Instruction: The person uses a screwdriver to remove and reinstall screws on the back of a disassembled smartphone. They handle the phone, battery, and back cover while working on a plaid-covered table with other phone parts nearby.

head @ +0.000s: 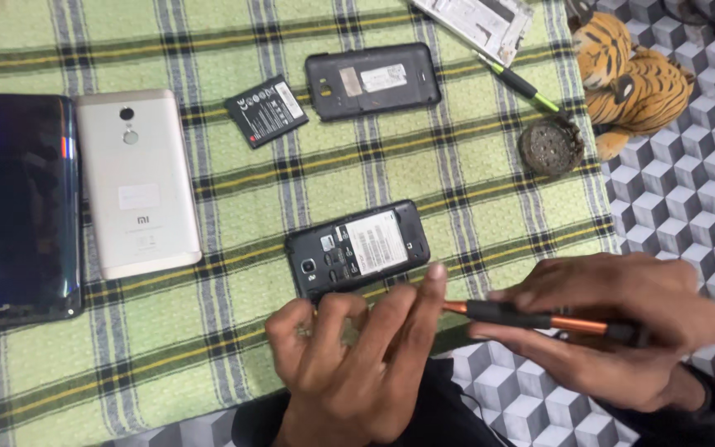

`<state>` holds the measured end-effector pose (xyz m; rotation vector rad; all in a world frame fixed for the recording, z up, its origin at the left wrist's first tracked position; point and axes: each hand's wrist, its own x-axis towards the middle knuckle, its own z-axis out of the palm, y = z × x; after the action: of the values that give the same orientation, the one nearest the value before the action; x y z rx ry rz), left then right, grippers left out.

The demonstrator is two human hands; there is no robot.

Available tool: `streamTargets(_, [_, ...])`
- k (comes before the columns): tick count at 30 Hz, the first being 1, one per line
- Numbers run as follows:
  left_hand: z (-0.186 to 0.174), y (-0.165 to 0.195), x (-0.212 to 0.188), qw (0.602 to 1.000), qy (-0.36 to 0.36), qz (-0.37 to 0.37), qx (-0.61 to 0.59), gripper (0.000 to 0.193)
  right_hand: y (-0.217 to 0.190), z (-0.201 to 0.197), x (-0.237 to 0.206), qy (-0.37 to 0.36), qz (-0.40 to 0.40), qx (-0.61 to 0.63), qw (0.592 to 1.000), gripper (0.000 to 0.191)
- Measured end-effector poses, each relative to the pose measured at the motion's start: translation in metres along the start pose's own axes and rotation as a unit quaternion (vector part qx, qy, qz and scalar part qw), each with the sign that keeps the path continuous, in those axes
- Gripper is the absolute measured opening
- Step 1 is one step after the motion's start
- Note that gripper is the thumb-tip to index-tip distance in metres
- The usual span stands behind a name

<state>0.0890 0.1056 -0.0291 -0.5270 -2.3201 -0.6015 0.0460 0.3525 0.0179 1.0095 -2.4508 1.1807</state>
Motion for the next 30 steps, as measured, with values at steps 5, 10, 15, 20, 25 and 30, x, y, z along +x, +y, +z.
streamTargets(5, [0.004,-0.004,0.009,0.994,-0.068,-0.019,-0.079,0.039,0.011,0.018,-0.001,0.075,0.016,0.08,0.994,0.031])
streamTargets(10, [0.028,-0.014,0.023,0.994,-0.108,-0.008,0.018,0.056,0.038,0.033,0.015,0.164,0.02,0.163,0.973,0.055])
streamTargets(15, [0.037,-0.016,0.027,0.964,-0.254,-0.001,0.081,0.07,0.059,0.036,0.036,0.141,-0.054,0.016,0.988,0.071])
streamTargets(20, [0.034,-0.015,0.035,0.957,-0.289,-0.013,0.027,0.058,0.071,0.058,0.047,0.136,-0.118,0.025,0.983,0.081])
streamTargets(25, [0.029,-0.015,0.03,0.974,-0.227,-0.021,-0.008,0.045,0.081,0.069,0.043,0.083,-0.123,0.089,0.985,0.086])
streamTargets(30, [0.035,-0.014,0.027,0.965,-0.261,-0.031,-0.018,0.054,0.089,0.066,0.043,0.094,-0.075,0.103,0.987,0.083])
